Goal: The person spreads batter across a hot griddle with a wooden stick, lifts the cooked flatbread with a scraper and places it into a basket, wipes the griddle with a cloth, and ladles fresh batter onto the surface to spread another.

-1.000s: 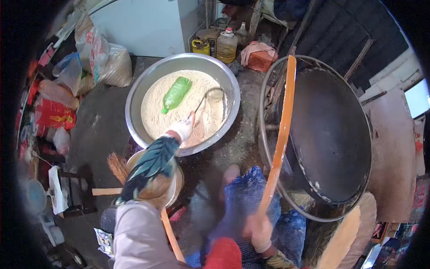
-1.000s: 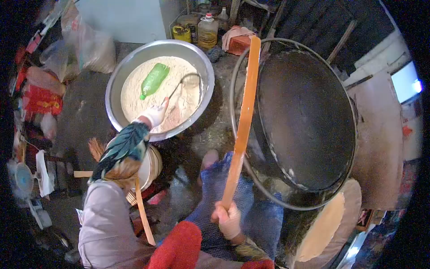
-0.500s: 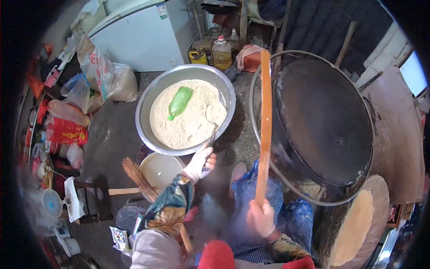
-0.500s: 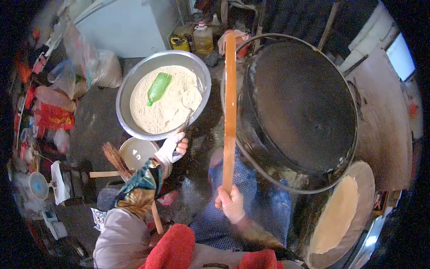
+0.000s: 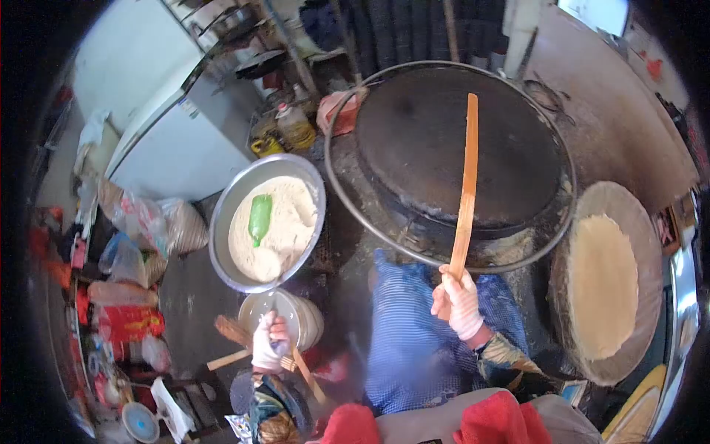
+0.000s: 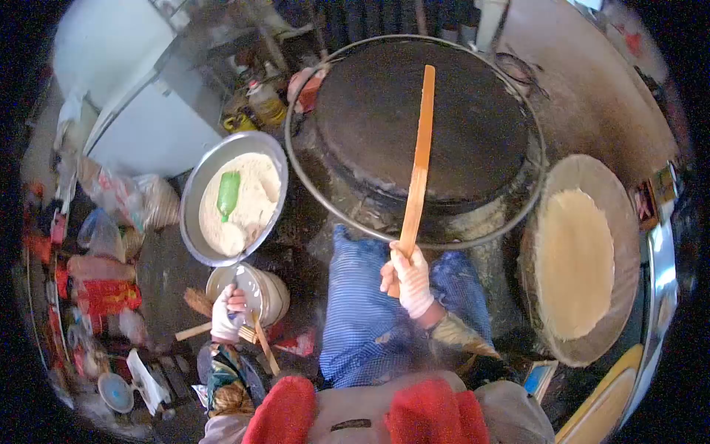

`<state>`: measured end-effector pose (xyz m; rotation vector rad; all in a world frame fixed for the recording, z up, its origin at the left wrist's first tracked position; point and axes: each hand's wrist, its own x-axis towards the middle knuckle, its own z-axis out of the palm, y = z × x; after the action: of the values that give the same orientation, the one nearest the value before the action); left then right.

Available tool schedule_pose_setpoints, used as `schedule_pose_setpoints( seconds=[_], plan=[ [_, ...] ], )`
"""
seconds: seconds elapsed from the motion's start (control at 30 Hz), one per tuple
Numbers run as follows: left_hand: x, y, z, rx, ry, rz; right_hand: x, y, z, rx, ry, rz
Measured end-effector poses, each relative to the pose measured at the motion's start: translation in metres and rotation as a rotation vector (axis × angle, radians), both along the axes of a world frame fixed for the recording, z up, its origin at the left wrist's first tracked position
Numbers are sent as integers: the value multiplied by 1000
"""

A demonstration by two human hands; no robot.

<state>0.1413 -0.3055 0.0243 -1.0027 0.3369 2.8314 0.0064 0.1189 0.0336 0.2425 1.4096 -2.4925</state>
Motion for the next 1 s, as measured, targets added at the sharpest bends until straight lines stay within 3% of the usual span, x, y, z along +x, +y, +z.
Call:
schedule_pose_setpoints(
  seconds=[0.1, 0.13, 0.23, 0.27, 0.37, 0.47, 0.6, 0.77, 0.83, 0.9, 1.0],
  plan=[
    [0, -20, 15, -140, -120, 94, -19, 23, 25, 196, -79, 13],
    [2, -24, 19, -164, -102, 95, -26, 27, 21, 120, -39, -30],
    [1, -16, 48, -228, -51, 116, -57, 41, 9, 604, 288, -116],
    [-2, -8, 61, -258, 23, 83, -65, 51, -5, 966, 544, -130],
    [-27, 53, 123, -389, 92, 46, -76, 63, -59, 1298, 363, -117],
    [-57, 123, 171, -609, 224, -101, -77, 100, -61, 1461, 264, -38],
    [-97, 217, 184, -967, 308, -374, -93, 162, -75, 1564, 271, -245],
    [-140, 316, 141, -1381, 542, -623, -112, 205, -78, 1306, 203, -262],
    [-176, 316, 69, -1929, 876, -523, -105, 208, -51, 1093, 147, -265],
    [-181, 338, 70, -2388, 866, -538, -106, 211, -47, 1152, 208, -292],
    [-194, 341, 53, -2576, 769, -754, -113, 215, -69, 1138, 230, -298]
  ],
)
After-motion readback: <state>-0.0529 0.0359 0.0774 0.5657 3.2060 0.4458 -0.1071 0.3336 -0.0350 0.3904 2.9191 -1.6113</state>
